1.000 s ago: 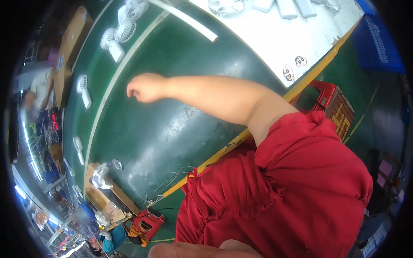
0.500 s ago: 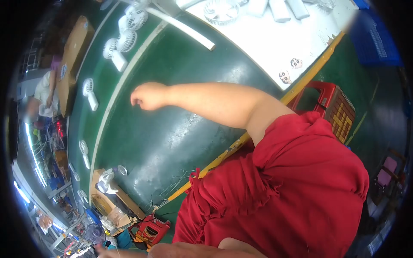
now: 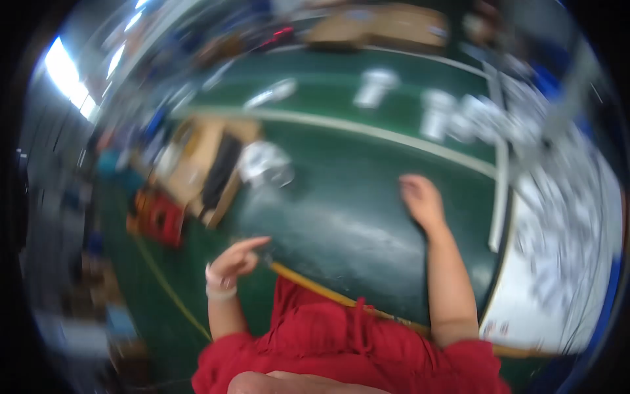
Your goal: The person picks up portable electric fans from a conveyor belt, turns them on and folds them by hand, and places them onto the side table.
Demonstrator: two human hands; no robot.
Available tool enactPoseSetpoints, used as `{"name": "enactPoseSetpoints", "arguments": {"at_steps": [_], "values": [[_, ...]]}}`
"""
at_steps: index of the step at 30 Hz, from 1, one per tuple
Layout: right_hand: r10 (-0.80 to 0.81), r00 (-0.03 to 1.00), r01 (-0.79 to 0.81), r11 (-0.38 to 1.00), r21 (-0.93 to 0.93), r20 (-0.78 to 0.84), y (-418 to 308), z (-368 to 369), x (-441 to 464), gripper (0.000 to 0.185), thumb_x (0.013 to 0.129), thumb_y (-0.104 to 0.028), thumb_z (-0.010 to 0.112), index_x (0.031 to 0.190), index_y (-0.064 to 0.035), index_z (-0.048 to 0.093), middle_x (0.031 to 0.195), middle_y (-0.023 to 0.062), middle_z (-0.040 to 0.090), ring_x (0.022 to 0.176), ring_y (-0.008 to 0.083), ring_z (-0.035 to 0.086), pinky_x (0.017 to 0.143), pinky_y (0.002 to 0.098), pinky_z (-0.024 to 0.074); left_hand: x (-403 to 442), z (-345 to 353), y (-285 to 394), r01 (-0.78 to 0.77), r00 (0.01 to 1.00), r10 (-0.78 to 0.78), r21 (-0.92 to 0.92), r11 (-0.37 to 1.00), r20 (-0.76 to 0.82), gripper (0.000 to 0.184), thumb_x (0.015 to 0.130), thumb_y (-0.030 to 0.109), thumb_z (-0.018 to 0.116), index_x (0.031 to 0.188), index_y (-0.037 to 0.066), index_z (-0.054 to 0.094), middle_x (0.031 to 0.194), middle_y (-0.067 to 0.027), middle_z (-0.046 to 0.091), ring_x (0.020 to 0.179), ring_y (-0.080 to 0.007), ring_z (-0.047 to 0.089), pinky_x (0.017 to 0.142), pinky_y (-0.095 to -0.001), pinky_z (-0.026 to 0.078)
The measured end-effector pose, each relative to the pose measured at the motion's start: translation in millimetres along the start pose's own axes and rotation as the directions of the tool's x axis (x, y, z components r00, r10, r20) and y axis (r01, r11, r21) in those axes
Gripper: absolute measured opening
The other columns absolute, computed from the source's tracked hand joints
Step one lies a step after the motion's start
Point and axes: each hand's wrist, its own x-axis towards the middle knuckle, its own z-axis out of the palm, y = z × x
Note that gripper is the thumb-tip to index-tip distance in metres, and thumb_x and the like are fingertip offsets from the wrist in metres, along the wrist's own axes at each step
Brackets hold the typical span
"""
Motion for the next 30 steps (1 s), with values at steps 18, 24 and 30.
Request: {"name": "enactPoseSetpoints", "arguments": {"at_steps": [18, 24, 30], "values": [[-0.022, 0.987, 0.034, 0.997, -0.076, 0.159, 54, -12, 25, 0.029, 0.085, -0.001, 0.05, 0.114, 0.0008, 0.052, 0.105, 0.0084, 0.057, 0.094, 0.0148, 0.053, 0.086, 0.0262, 0.042, -87, -31, -91, 0.417, 0.898, -0.118, 0.735, 0.535, -0.423, 0.056, 0.081, 0.033, 0.057, 0.126, 0.003, 0.043, 0.103, -0.0188, 0.06, 0.094, -0.0332, 0.058, 0.083, -0.0374, 0.045], [-0.027, 0.98, 0.052, 0.991, -0.126, 0.195, 55, -12, 31, 0.031, 0.085, -0.001, 0.049, 0.116, 0.0012, 0.051, 0.106, 0.0084, 0.056, 0.094, 0.0156, 0.053, 0.086, 0.0261, 0.0412, -76, -28, -85, 0.43, 0.9, -0.133, 0.791, 0.436, -0.416, 0.054, 0.081, 0.031, 0.056, 0.125, 0.003, 0.043, 0.103, -0.0189, 0.06, 0.096, -0.0343, 0.056, 0.084, -0.0392, 0.044], [-0.002, 0.982, 0.021, 0.994, -0.103, 0.188, 57, -14, 29, 0.03, 0.085, -0.001, 0.049, 0.115, 0.0013, 0.051, 0.107, 0.0091, 0.056, 0.096, 0.016, 0.052, 0.088, 0.0267, 0.04, -67, -24, -63, 0.417, 0.908, -0.134, 0.839, 0.348, -0.396, 0.053, 0.081, 0.031, 0.056, 0.123, 0.001, 0.045, 0.107, -0.0204, 0.059, 0.1, -0.0353, 0.055, 0.087, -0.0402, 0.043]]}}
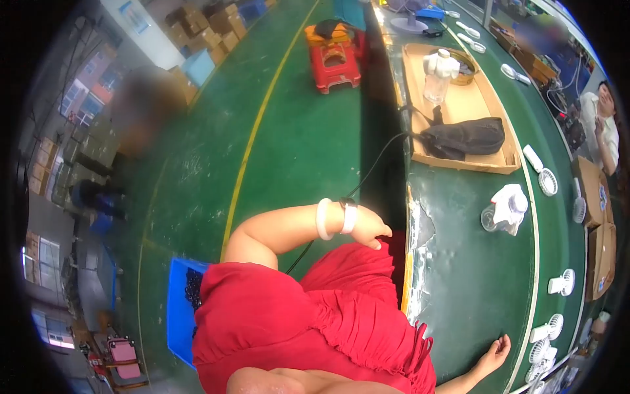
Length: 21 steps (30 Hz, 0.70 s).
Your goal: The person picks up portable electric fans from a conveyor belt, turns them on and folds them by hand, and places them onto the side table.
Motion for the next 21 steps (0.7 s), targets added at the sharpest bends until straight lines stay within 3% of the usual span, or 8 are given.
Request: {"name": "enactPoseSetpoints", "arguments": {"at_steps": [8, 10, 13, 15, 16, 17, 19, 21], "values": [[0.023, 1.0, -0.023, 0.999, -0.03, -0.013, 0, 3, -2, 0.03, 0.086, -0.002, 0.049, 0.115, 0.0019, 0.051, 0.11, 0.0096, 0.055, 0.099, 0.017, 0.052, 0.09, 0.0273, 0.0396, -7, -20, 27, -0.107, 0.994, 0.107, 0.03, 0.994, -0.003, 0.044, 0.08, 0.031, 0.056, 0.114, 0.003, 0.052, 0.095, -0.0193, 0.062, 0.09, -0.0364, 0.058, 0.078, -0.0426, 0.046], [-0.04, 0.999, 0.038, 0.996, 0.084, 0.031, 15, -3, -3, 0.03, 0.086, -0.003, 0.051, 0.115, 0.0023, 0.051, 0.112, 0.0098, 0.054, 0.1, 0.0169, 0.052, 0.091, 0.0276, 0.0396, -8, -23, 35, -0.131, 0.991, 0.132, 0.029, 0.991, -0.005, 0.043, 0.08, 0.031, 0.056, 0.113, 0.004, 0.052, 0.091, -0.0188, 0.062, 0.089, -0.0365, 0.058, 0.077, -0.043, 0.046], [-0.037, 0.999, 0.039, 0.995, 0.091, -0.03, -9, -1, -14, 0.027, 0.084, -0.001, 0.054, 0.111, 0.0017, 0.053, 0.109, 0.0089, 0.056, 0.098, 0.0164, 0.053, 0.09, 0.027, 0.041, 3, -23, 46, -0.171, 0.985, 0.171, 0.001, 0.985, 0.032, 0.045, 0.082, 0.032, 0.055, 0.117, 0.004, 0.049, 0.101, -0.0205, 0.059, 0.095, -0.037, 0.056, 0.08, -0.0436, 0.046], [0.062, 0.995, -0.053, 0.991, 0.121, -0.073, -36, 4, -21, 0.026, 0.083, 0.002, 0.054, 0.108, 0.0012, 0.054, 0.106, 0.0088, 0.056, 0.098, 0.016, 0.054, 0.089, 0.0265, 0.0419, 17, -24, 53, -0.248, 0.968, 0.246, 0.032, 0.968, 0.049, 0.042, 0.083, 0.027, 0.055, 0.116, 0.002, 0.048, 0.104, -0.0198, 0.058, 0.097, -0.0359, 0.055, 0.083, -0.0406, 0.045], [-0.001, 0.993, 0.015, 0.992, 0.121, -0.115, -36, 9, -23, 0.024, 0.082, 0.003, 0.054, 0.106, 0.0005, 0.056, 0.104, 0.0087, 0.056, 0.097, 0.0158, 0.055, 0.087, 0.0263, 0.0432, 24, -27, 60, -0.283, 0.958, 0.28, 0.037, 0.958, 0.067, 0.041, 0.082, 0.024, 0.056, 0.115, 0.002, 0.048, 0.103, -0.0197, 0.058, 0.096, -0.036, 0.055, 0.082, -0.0403, 0.045], [0.077, 0.989, -0.064, 0.992, 0.106, -0.128, -49, 10, -26, 0.024, 0.08, 0.005, 0.054, 0.103, -0.0008, 0.057, 0.102, 0.0081, 0.057, 0.095, 0.0161, 0.056, 0.086, 0.026, 0.0442, 32, -29, 66, -0.339, 0.94, 0.337, 0.021, 0.941, 0.052, 0.034, 0.081, 0.021, 0.057, 0.109, 0.002, 0.05, 0.098, -0.0184, 0.059, 0.092, -0.0356, 0.056, 0.079, -0.0398, 0.046], [-0.003, 0.991, -0.009, 0.995, -0.095, -0.13, -71, 9, -27, 0.021, 0.078, 0.001, 0.056, 0.098, -0.0038, 0.059, 0.093, 0.0085, 0.058, 0.088, 0.0178, 0.058, 0.077, 0.026, 0.0467, 49, -41, 88, -0.409, 0.907, 0.408, -0.006, 0.912, 0.105, 0.022, 0.079, 0.016, 0.058, 0.096, 0.002, 0.053, 0.093, -0.0162, 0.059, 0.085, -0.0341, 0.056, 0.075, -0.0389, 0.046], [-0.01, 0.989, -0.011, 0.99, -0.142, -0.147, -72, 10, -27, 0.018, 0.078, -0.002, 0.055, 0.095, -0.0055, 0.06, 0.089, 0.0086, 0.058, 0.081, 0.0195, 0.059, 0.069, 0.0283, 0.047, 75, -45, 108, -0.493, 0.86, 0.494, -0.039, 0.869, 0.128, 0.014, 0.078, 0.012, 0.059, 0.083, 0.002, 0.052, 0.089, -0.0146, 0.059, 0.082, -0.0319, 0.056, 0.072, -0.0373, 0.045]]}}
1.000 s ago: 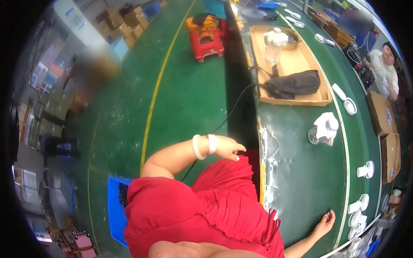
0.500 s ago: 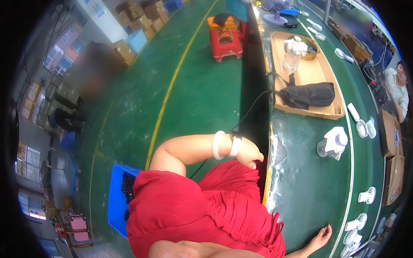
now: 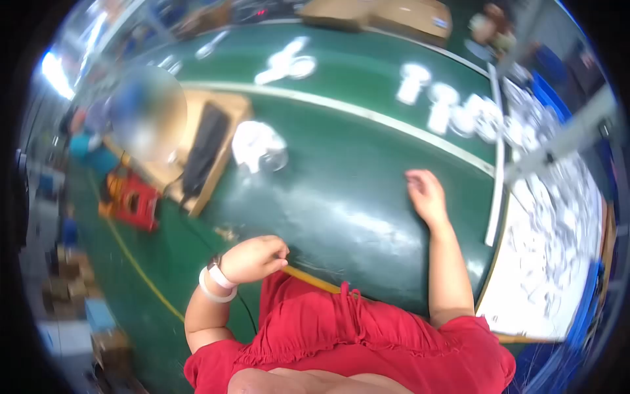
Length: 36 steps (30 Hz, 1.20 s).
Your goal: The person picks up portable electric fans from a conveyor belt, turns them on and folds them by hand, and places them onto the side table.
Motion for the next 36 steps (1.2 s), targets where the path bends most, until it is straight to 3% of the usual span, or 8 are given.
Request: {"name": "enactPoseSetpoints", "arguments": {"at_steps": [8, 12, 16, 21, 23, 24, 29, 36], "values": [[0.011, 1.0, -0.009, 0.991, 0.133, -0.013, -3, 2, 1, 0.019, 0.077, 0.005, 0.053, 0.093, -0.003, 0.061, 0.083, 0.004, 0.054, 0.068, 0.0088, 0.053, 0.061, 0.0203, 0.0433, 187, -21, -1, -0.403, 0.835, 0.418, 0.121, 0.907, -0.359, 0.012, 0.072, 0.009, 0.063, 0.079, 0.004, 0.055, 0.101, -0.0171, 0.055, 0.102, -0.0325, 0.05, 0.09, -0.0391, 0.039], [0.062, 0.998, -0.06, 0.984, 0.165, -0.004, -7, 0, 3, 0.02, 0.073, 0.0, 0.053, 0.091, -0.0053, 0.061, 0.079, 0.007, 0.057, 0.067, 0.0177, 0.057, 0.062, 0.0278, 0.0458, 280, -44, -42, 0.04, 0.794, 0.043, 0.122, 0.992, -0.607, 0.078, 0.07, 0.019, 0.068, 0.133, 0.006, 0.024, 0.127, -0.0347, 0.029, 0.122, -0.0467, 0.028, 0.102, -0.0492, 0.025], [0.103, 0.994, -0.095, 0.974, 0.205, -0.028, -5, 0, 6, 0.018, 0.074, -0.001, 0.054, 0.09, -0.0062, 0.061, 0.079, 0.0059, 0.057, 0.066, 0.0173, 0.058, 0.061, 0.0277, 0.0455, 339, -96, -100, 0.393, 0.428, -0.275, -0.097, 0.914, -0.861, 0.072, 0.066, 0.002, 0.056, 0.129, -0.006, 0.021, 0.124, -0.0319, 0.032, 0.117, -0.0451, 0.033, 0.099, -0.0459, 0.03], [0.163, 0.986, -0.155, 0.969, 0.192, -0.024, -10, -1, 8, 0.015, 0.076, -0.004, 0.054, 0.089, -0.008, 0.061, 0.08, 0.0041, 0.058, 0.067, 0.0171, 0.058, 0.061, 0.0285, 0.0456, 363, -151, -210, 0.627, -0.014, -0.65, -0.513, 0.586, -0.76, 0.064, 0.073, 0.012, 0.061, 0.128, 0.0, 0.032, 0.128, -0.0253, 0.035, 0.12, -0.0377, 0.034, 0.097, -0.0439, 0.034], [0.179, 0.983, -0.171, 0.968, 0.183, -0.027, -12, -1, 9, 0.014, 0.077, -0.005, 0.054, 0.089, -0.0087, 0.061, 0.08, 0.0037, 0.059, 0.067, 0.0172, 0.059, 0.06, 0.0288, 0.0456, 385, -168, -290, 0.912, 0.128, -0.589, -0.138, 0.385, -0.798, 0.058, 0.078, 0.016, 0.058, 0.13, 0.008, 0.035, 0.13, -0.0201, 0.035, 0.122, -0.0367, 0.032, 0.097, -0.0446, 0.035], [0.182, 0.983, -0.176, 0.969, 0.173, -0.022, -13, -2, 9, 0.013, 0.077, -0.006, 0.054, 0.088, -0.0089, 0.062, 0.08, 0.0039, 0.059, 0.067, 0.0178, 0.059, 0.06, 0.0293, 0.0457, 356, -159, -166, 0.741, -0.043, -0.653, -0.463, 0.487, -0.756, 0.049, 0.084, 0.02, 0.051, 0.13, 0.016, 0.036, 0.131, -0.0142, 0.036, 0.123, -0.0345, 0.031, 0.097, -0.0441, 0.035], [0.194, 0.981, -0.187, 0.971, 0.148, -0.03, -13, -3, 10, 0.012, 0.078, -0.008, 0.054, 0.088, -0.0093, 0.062, 0.082, 0.0049, 0.059, 0.068, 0.0198, 0.06, 0.061, 0.0308, 0.0462, 347, -172, -150, 0.916, 0.232, -0.665, -0.072, 0.396, -0.71, 0.036, 0.089, 0.02, 0.043, 0.124, 0.026, 0.045, 0.132, -0.0085, 0.038, 0.124, -0.0315, 0.033, 0.094, -0.046, 0.039], [0.189, 0.98, -0.178, 0.973, 0.148, -0.066, -12, -1, 10, 0.012, 0.078, -0.008, 0.056, 0.088, -0.0092, 0.062, 0.08, 0.0039, 0.059, 0.065, 0.0177, 0.059, 0.059, 0.0293, 0.0456, 357, -174, -160, 0.844, 0.439, -0.545, 0.12, 0.522, -0.715, 0.03, 0.089, 0.015, 0.039, 0.116, 0.006, 0.049, 0.123, -0.0137, 0.05, 0.114, -0.0346, 0.048, 0.093, -0.0388, 0.042]]}}
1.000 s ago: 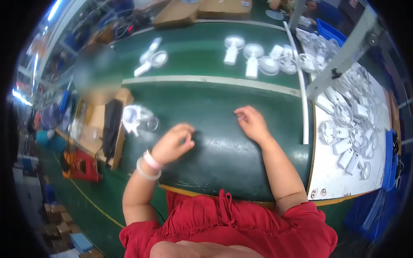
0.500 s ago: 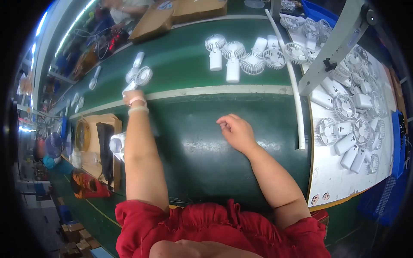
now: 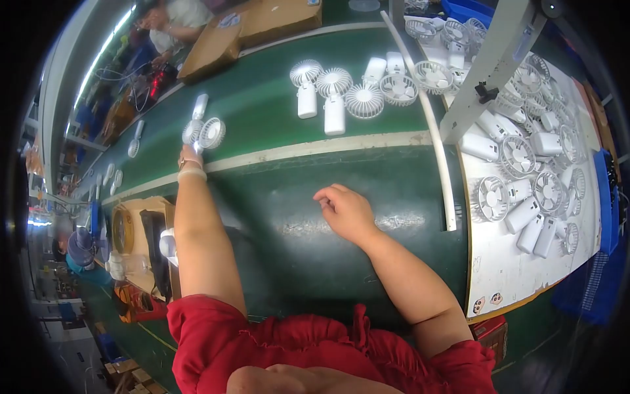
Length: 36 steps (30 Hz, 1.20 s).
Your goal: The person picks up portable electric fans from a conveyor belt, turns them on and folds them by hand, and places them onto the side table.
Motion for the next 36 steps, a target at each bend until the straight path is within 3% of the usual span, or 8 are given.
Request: {"name": "enactPoseSetpoints", "arguments": {"at_steps": [3, 7, 8, 11, 17, 21, 32, 36], "values": [[0.004, 1.0, -0.004, 1.0, 0.003, -0.001, 0, -1, 1, 0.012, 0.078, -0.008, 0.056, 0.088, -0.0094, 0.062, 0.08, 0.0034, 0.059, 0.065, 0.0173, 0.058, 0.059, 0.029, 0.0455, 130, 99, -44, -0.175, 0.983, 0.186, -0.393, 0.903, -0.011, 0.031, 0.087, 0.014, 0.042, 0.114, 0.003, 0.054, 0.118, -0.0174, 0.054, 0.108, -0.0338, 0.053, 0.09, -0.0403, 0.045], [0.006, 1.0, -0.006, 1.0, -0.009, 0.021, 1, 0, 1, 0.013, 0.078, -0.009, 0.055, 0.089, -0.0106, 0.062, 0.083, 0.0034, 0.06, 0.067, 0.0192, 0.058, 0.061, 0.0307, 0.0462, 32, 16, 26, -0.42, 0.907, 0.402, 0.232, 0.877, 0.122, 0.034, 0.084, 0.017, 0.048, 0.114, 0.005, 0.057, 0.123, -0.0155, 0.051, 0.112, -0.0312, 0.051, 0.092, -0.0399, 0.043], [-0.003, 1.0, 0.003, 1.0, 0.002, 0.025, 2, 0, 0, 0.015, 0.077, -0.006, 0.055, 0.09, -0.0102, 0.061, 0.082, 0.0044, 0.059, 0.066, 0.0188, 0.058, 0.06, 0.0297, 0.0459, 22, 19, 24, -0.479, 0.868, 0.475, 0.007, 0.878, -0.143, 0.048, 0.075, 0.019, 0.066, 0.119, 0.009, 0.049, 0.102, -0.0174, 0.058, 0.097, -0.0317, 0.055, 0.082, -0.0389, 0.045], [-0.049, 0.999, 0.048, 0.998, 0.038, 0.019, 8, 1, 0, 0.016, 0.074, -0.002, 0.055, 0.089, -0.0074, 0.061, 0.081, 0.0068, 0.059, 0.067, 0.0184, 0.058, 0.06, 0.028, 0.0462, -21, -3, 59, -0.391, 0.915, 0.404, 0.264, 0.882, 0.007, 0.035, 0.087, 0.024, 0.041, 0.111, 0.006, 0.059, 0.113, -0.0146, 0.058, 0.107, -0.0258, 0.056, 0.09, -0.037, 0.043], [-0.053, 0.997, 0.045, 0.991, 0.13, 0.054, 18, 1, -1, 0.019, 0.075, 0.003, 0.056, 0.091, -0.0036, 0.061, 0.079, 0.0042, 0.057, 0.066, 0.0097, 0.055, 0.06, 0.0209, 0.044, -113, -21, 75, -0.395, 0.907, 0.409, -0.54, 0.743, -0.1, 0.051, 0.086, 0.044, 0.045, 0.095, -0.006, 0.056, 0.097, -0.0273, 0.059, 0.088, -0.0376, 0.059, 0.076, -0.0445, 0.048], [-0.068, 0.995, 0.056, 0.985, 0.163, 0.069, 18, 1, -2, 0.02, 0.074, 0.007, 0.055, 0.092, -0.0015, 0.06, 0.081, 0.0032, 0.055, 0.066, 0.0074, 0.051, 0.06, 0.0187, 0.0423, -194, -11, 36, 0.448, 0.716, 0.652, -0.881, -0.151, 0.252, 0.039, 0.092, 0.038, 0.042, 0.109, 0.003, 0.044, 0.082, -0.0093, 0.053, 0.066, -0.0194, 0.055, 0.057, -0.0316, 0.049], [-0.143, 0.99, 0.142, 0.965, -0.222, 0.008, 7, 11, -2, 0.012, 0.078, 0.002, 0.055, 0.088, -0.0026, 0.06, 0.076, 0.0046, 0.052, 0.059, 0.011, 0.047, 0.055, 0.0226, 0.0401, -251, 8, -47, 0.721, 0.466, 0.879, -0.618, -0.313, 0.1, 0.049, 0.088, 0.027, 0.051, 0.131, 0.011, 0.034, 0.113, -0.0087, 0.053, 0.094, -0.0176, 0.056, 0.067, -0.0295, 0.048], [-0.142, 0.985, 0.169, 0.904, -0.393, 0.098, -8, 17, 1, 0.019, 0.073, 0.003, 0.055, 0.09, -0.0032, 0.06, 0.08, 0.0073, 0.051, 0.063, 0.0167, 0.049, 0.059, 0.026, 0.0414, -244, 15, -47, 0.765, 0.414, 0.909, -0.56, -0.317, 0.052, 0.04, 0.092, 0.032, 0.038, 0.128, 0.015, 0.037, 0.094, -0.0078, 0.057, 0.069, -0.0136, 0.057, 0.045, -0.0221, 0.042]]}}
